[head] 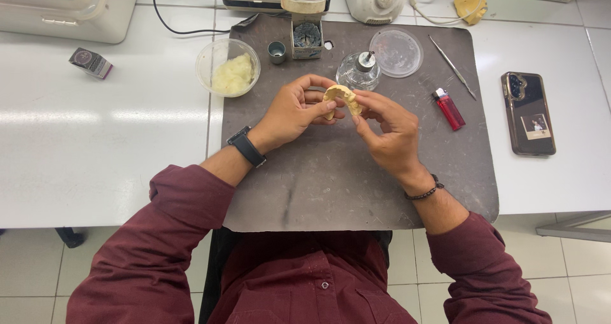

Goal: The person opens a container of modeling wax, then holds a denture-like dental prosthesis and uses a brush dipped near an alcohol lamp to apply and shape wax onto the prosthesis, repeatedly dipping the brush and working along the denture teeth.

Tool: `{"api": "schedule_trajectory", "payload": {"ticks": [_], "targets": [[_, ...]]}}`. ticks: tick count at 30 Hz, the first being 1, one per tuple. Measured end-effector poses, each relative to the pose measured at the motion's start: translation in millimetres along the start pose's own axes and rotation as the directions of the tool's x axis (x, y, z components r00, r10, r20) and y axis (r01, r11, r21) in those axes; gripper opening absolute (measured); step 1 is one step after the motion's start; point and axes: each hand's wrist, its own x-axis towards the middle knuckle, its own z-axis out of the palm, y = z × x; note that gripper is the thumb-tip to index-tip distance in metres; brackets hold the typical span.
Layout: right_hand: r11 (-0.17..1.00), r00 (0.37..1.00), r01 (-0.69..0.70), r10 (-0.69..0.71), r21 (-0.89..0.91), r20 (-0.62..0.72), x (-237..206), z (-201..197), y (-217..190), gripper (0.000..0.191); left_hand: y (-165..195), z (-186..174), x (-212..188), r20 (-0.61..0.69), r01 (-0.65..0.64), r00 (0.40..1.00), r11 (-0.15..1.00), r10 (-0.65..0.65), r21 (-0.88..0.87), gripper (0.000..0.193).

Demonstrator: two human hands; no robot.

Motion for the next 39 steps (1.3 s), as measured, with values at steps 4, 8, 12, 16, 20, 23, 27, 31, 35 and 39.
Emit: {"api": "schedule_trajectory", "payload": {"ticks": [4, 8, 12, 16, 20, 23, 27, 31, 35, 39], "targets": [[0.920, 0.974, 0.203, -0.224, -0.336, -0.024, 2.8, -3.4, -6.6, 0.029, 2.5, 2.6, -0.5, 0.003, 0.018, 1.000, 1.000, -0.018, -0.010, 0.034], [0.929, 0.979, 0.173, -0.198, -0.328, -0.041, 4.4, -2.7, -10.4, 0.029, 4.1, 5.7, -1.7, 0.002, 0.025, 1.000, 1.000, -0.025, 0.003, 0.033], [0.871, 0.973, 0.205, -0.233, -0.447, -0.007, 5.6, -3.9, -10.4, 0.032, 4.5, 4.8, -1.2, -0.001, 0.024, 1.000, 1.000, -0.024, 0.003, 0.035], [0.810, 0.943, 0.307, -0.331, -0.500, 0.042, 4.4, -5.0, -8.3, 0.032, 3.3, 2.6, -0.6, 0.002, 0.052, 0.999, 0.999, -0.052, 0.005, 0.035], [0.867, 0.978, 0.185, -0.208, -0.463, 0.000, 2.9, -4.5, -6.7, 0.037, 1.0, 2.9, -1.4, 0.030, -0.007, 1.000, 0.996, 0.005, 0.086, 0.033], [0.884, 0.979, 0.191, -0.200, -0.428, 0.022, 3.8, -4.4, -6.0, 0.038, 0.0, 2.9, -2.5, 0.030, -0.004, 1.000, 0.991, 0.000, 0.134, 0.031], [0.853, 0.972, 0.224, -0.229, -0.471, 0.047, 3.7, -5.2, -5.4, 0.037, -0.3, 3.6, -3.2, 0.028, 0.013, 0.999, 0.988, -0.018, 0.154, 0.031], [0.830, 0.974, 0.220, -0.215, -0.512, 0.070, 2.6, -5.2, -4.3, 0.035, 0.3, 4.5, -5.1, 0.031, 0.029, 0.999, 0.974, -0.037, 0.224, 0.033], [0.834, 0.976, 0.217, -0.201, -0.508, 0.087, 2.7, -5.5, -3.5, 0.036, 1.3, 4.3, -5.0, 0.012, 0.094, 0.995, 0.981, -0.098, 0.171, 0.034], [0.868, 0.988, 0.155, -0.150, -0.473, 0.047, 3.7, -4.6, -3.8, 0.034, 1.2, 3.6, -2.9, 0.035, 0.067, 0.997, 0.993, -0.071, 0.102, 0.036]]}}
